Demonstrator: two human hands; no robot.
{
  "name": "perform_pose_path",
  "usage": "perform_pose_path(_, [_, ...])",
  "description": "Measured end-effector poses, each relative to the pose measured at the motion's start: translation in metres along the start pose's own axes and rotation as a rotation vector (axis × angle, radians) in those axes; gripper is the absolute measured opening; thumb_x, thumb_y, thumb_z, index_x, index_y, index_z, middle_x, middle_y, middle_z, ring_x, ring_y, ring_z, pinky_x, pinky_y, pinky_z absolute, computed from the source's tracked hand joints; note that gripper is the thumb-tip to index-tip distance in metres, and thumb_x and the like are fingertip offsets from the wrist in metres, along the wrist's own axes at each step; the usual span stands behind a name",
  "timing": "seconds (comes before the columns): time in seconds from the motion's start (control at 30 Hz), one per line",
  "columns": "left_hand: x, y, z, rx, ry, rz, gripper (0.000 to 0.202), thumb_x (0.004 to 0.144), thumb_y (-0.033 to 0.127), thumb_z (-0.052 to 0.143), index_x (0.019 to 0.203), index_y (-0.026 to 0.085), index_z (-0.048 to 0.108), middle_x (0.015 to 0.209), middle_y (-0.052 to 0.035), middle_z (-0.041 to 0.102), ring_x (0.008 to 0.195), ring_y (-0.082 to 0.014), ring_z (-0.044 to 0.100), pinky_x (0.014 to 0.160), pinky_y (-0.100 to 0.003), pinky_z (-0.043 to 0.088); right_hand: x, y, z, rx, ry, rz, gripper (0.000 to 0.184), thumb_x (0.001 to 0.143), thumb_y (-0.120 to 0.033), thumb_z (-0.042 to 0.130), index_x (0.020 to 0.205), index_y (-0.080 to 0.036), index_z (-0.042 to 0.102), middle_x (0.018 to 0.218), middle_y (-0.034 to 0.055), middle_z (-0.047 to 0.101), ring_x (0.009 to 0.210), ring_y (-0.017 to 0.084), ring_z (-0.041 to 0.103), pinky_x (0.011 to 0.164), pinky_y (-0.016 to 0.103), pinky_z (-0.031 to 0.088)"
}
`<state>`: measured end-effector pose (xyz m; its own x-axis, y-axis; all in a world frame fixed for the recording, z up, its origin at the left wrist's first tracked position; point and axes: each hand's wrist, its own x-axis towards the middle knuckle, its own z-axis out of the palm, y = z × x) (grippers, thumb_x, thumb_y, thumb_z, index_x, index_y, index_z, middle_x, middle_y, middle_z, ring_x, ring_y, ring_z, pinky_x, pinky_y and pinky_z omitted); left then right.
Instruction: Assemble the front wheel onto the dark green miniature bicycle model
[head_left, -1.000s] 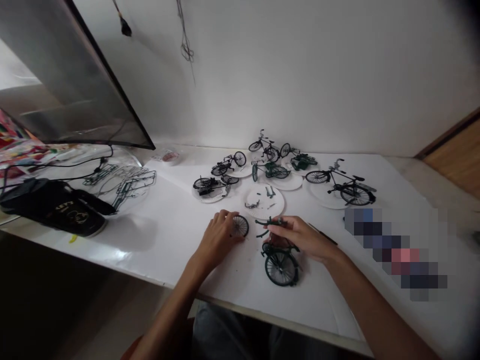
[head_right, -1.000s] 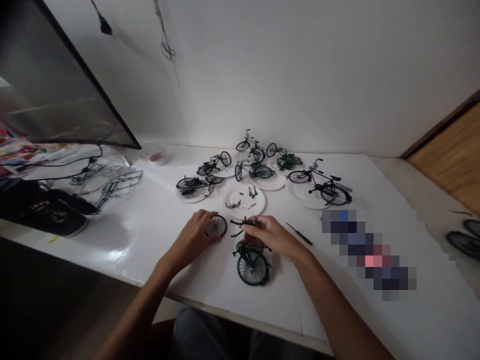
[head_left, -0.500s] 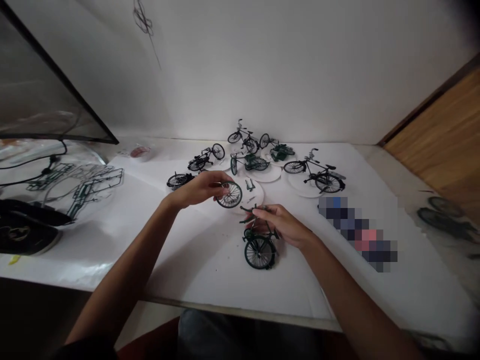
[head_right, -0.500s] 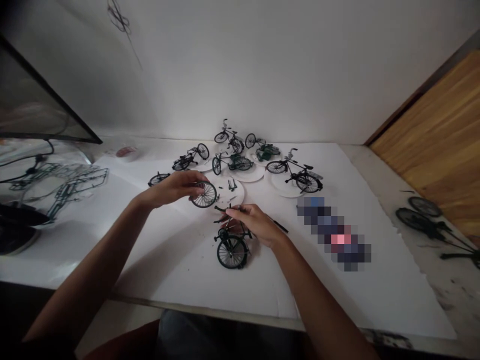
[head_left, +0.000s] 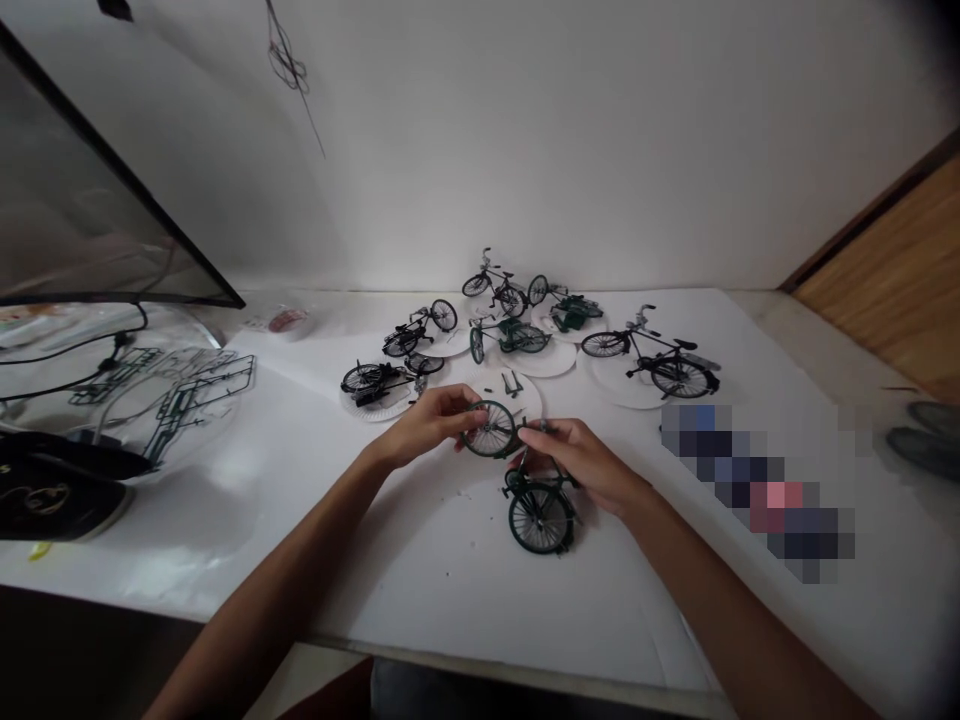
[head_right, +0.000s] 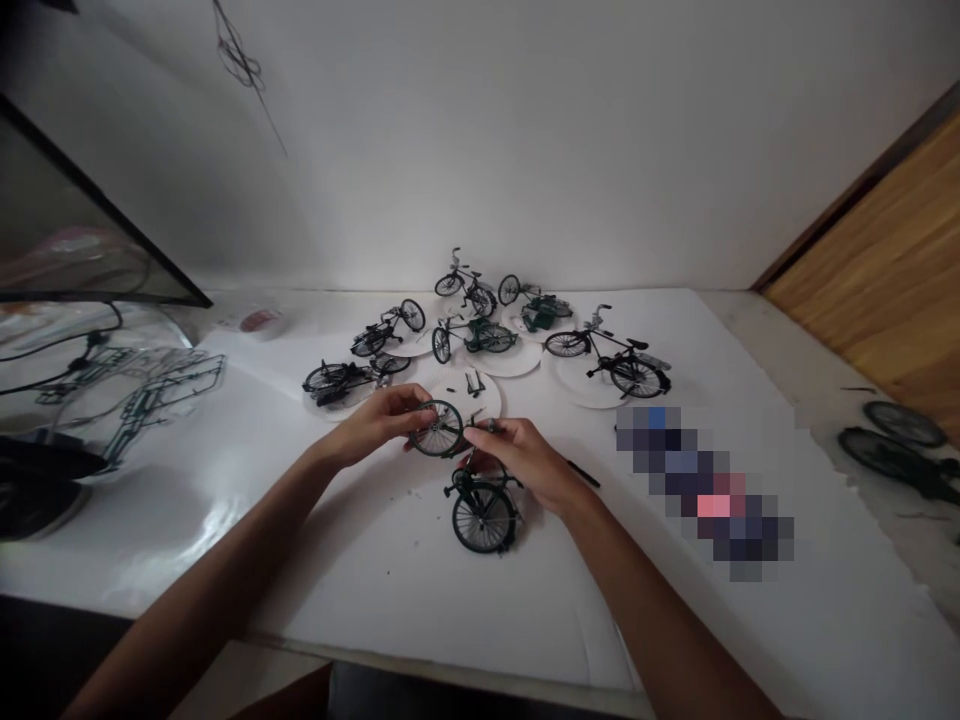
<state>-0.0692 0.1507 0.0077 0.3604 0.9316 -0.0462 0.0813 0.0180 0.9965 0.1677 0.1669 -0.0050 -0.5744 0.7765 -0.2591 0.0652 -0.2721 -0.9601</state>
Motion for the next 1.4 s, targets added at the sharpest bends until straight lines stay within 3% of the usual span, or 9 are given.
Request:
perform_pose_path(0.3, [0.0,-0.002,0.005,-0.004,0.055,0.0,0.03,0.088,0.04,0.068,0.097,0.012,0.063,0.079,-0.001,0.057,0.067,-0.0088,0.055,0.059,-0.021,0.05,-0.001,0.0,0.003,-0.017,0.029,0.024,0.034,0.084,-0.046,0.07,0.096,-0.014,0.07,0.085,0.0082,0.074,0.079,0.02,0.07,0.076,0.033,0.055])
perform_pose_path(0.83, [0.0,0.0,0.01,0.056,0.038,0.022,0.03,0.09,0.04,0.065,0.096,0.011,0.064,0.078,-0.0006,0.056,0.064,-0.0086,0.055,0.058,-0.021,0.05,0.0,0.003,0.004,-0.037,0.035,-0.002,0.031,0.084,-0.045,0.07,0.091,-0.015,0.07,0.078,0.0054,0.073,0.073,0.017,0.069,0.068,0.027,0.054])
perform_pose_path(1.4, [0.001,0.0,0.014,0.067,0.042,0.016,0.03,0.09,0.039,0.064,0.096,0.01,0.064,0.077,-0.001,0.056,0.063,-0.0087,0.055,0.058,-0.022,0.05,-0.002,0.001,0.005,-0.049,0.017,-0.001,0.033,0.085,-0.048,0.069,0.091,-0.016,0.07,0.079,0.0056,0.073,0.075,0.018,0.069,0.073,0.03,0.055])
